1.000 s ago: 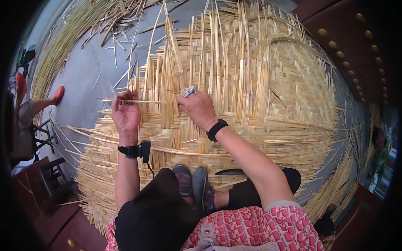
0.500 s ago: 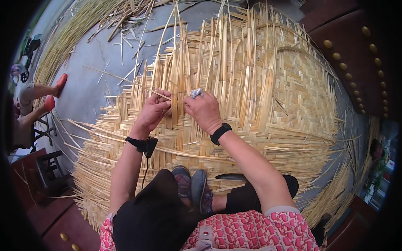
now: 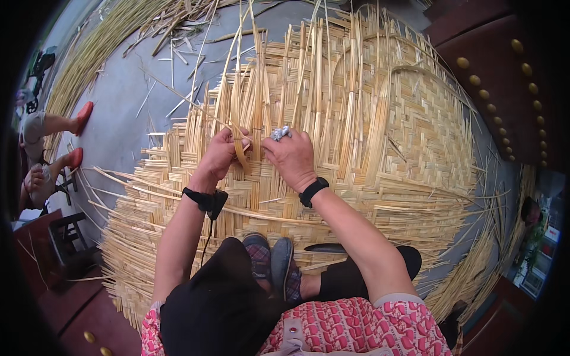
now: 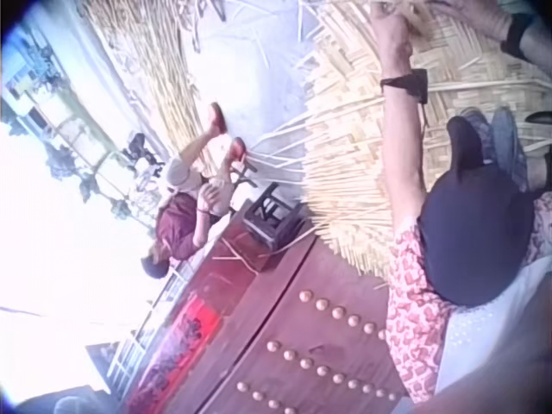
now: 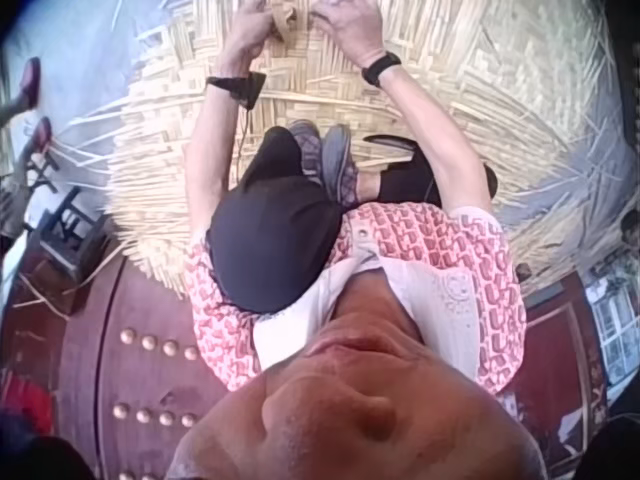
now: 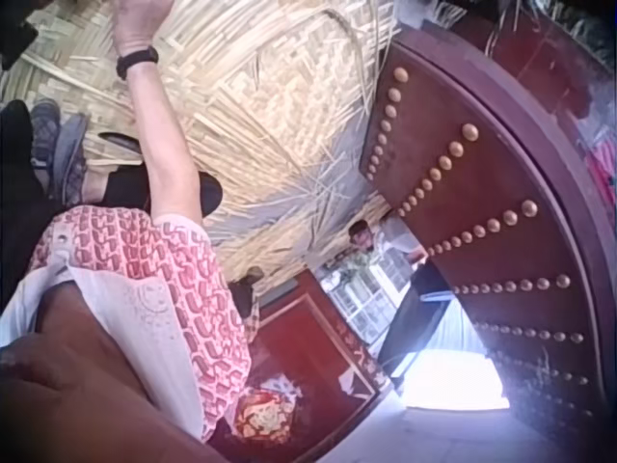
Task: Weaving bamboo strips to form a large circular mat and using a knife to trim strips.
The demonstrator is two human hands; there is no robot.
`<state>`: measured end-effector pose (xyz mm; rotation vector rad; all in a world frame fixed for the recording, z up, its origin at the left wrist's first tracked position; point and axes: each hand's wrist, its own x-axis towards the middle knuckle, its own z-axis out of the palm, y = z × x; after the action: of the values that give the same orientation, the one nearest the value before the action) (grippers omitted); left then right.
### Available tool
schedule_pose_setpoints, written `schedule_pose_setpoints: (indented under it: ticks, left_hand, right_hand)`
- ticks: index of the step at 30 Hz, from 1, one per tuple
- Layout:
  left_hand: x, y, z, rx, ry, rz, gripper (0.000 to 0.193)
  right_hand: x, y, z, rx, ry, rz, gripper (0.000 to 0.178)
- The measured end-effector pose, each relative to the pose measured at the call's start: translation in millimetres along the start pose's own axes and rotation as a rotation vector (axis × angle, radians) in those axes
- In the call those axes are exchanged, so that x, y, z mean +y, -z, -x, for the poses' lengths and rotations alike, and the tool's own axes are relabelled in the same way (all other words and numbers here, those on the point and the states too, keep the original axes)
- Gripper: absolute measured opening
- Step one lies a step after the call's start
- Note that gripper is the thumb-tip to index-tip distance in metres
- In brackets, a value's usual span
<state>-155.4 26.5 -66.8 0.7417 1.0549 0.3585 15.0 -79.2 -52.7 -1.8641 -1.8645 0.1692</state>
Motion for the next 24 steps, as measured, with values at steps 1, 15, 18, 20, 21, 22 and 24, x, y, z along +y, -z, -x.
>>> schedule_pose_setpoints:
  ticks: [1,15,18,20,21,22,24]
  left_hand:
    - [-0.3,-2.0,1.0,-0.004,0.002,0.002,0.028]
    - [-28.2,-29.9,13.6,0.354,-0.34,0.063,0.008]
    - [-48.5,-3.0,17.2,0.415,-0.451,-0.52,0.009]
    - [-46.0,-3.0,14.5,0.415,-0.486,-0.552,0.009]
    - [-44.1,-2.5,13.4,0.408,-0.465,-0.501,0.01]
    - [-39.5,-10.4,10.4,0.384,-0.446,-0.44,0.011]
    - [-34.8,-8.6,13.8,0.423,-0.484,-0.577,0.011]
  right_hand:
    - [0.7,0.3,0.7,-0.022,-0.002,0.02,0.011]
    - [11.7,16.3,-15.8,-0.459,-0.336,-0.376,0.02]
    - [1.5,24.3,-7.5,-0.03,-0.241,-0.131,0.023]
    - [-1.1,26.8,-2.2,-0.183,-0.257,-0.057,0.03]
    - [-3.5,14.8,9.1,-0.156,-0.113,0.044,0.033]
    - [-0.5,4.0,22.9,-0.129,0.024,0.162,0.036]
    - [-0.8,-16.0,45.9,-0.244,0.059,0.209,0.044]
